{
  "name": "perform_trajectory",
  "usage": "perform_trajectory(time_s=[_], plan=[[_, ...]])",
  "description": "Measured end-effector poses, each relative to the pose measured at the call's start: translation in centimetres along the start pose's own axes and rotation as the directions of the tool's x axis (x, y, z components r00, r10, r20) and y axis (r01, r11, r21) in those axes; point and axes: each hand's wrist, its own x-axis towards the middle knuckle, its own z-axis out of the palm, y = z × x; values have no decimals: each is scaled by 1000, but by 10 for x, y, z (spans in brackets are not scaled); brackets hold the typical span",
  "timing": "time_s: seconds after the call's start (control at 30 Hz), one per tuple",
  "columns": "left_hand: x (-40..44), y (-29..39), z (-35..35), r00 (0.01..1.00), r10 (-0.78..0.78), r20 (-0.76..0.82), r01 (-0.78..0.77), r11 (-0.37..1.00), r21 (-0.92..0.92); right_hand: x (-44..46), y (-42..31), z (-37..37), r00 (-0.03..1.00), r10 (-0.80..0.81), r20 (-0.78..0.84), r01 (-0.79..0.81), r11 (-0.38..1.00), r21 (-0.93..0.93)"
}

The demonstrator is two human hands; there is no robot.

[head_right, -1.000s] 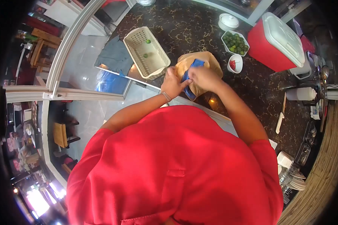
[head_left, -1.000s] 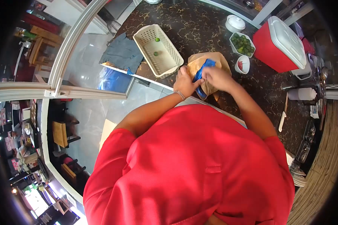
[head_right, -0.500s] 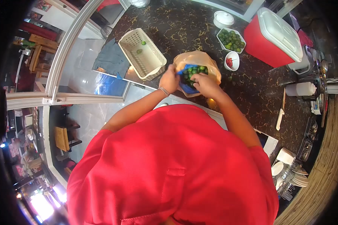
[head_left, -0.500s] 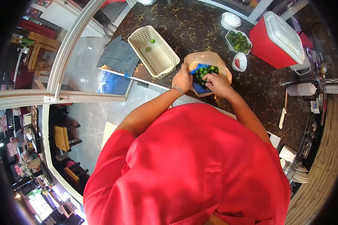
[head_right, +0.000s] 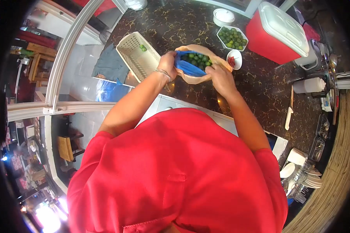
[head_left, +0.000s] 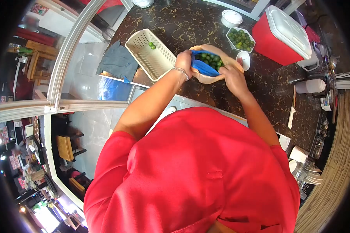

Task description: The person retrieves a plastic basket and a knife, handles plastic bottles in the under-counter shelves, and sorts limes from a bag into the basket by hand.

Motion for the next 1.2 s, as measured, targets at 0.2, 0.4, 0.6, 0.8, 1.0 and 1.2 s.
perform_trajectory(time_s=[0.2, 0.4, 0.6, 0.8, 1.0, 1.2], plan=[[-11, -27, -36, 895, 392, 212, -388, 450, 804, -19, 7, -15, 973, 63, 222, -51, 997, -59], [-55, -26, -53, 511, 386, 768, -704, -324, 632, -12, -2, -7, 933, 38, 358, -75, 993, 88], [-60, -29, -51, 764, 403, 504, -350, -397, 848, 28, -2, 54, 856, 315, 410, -390, 914, 114], [-40, -38, -51, 925, 264, 272, -248, -120, 961, 36, -5, 60, 951, 110, 289, -167, 969, 182], [-15, -49, -77, 933, 150, 328, -359, 324, 875, 7, 19, 76, 931, -56, 360, -98, 913, 397], [-12, -57, -75, 936, 129, 327, -351, 323, 879, 27, 10, 24, 968, 155, 199, -197, 957, 213]])
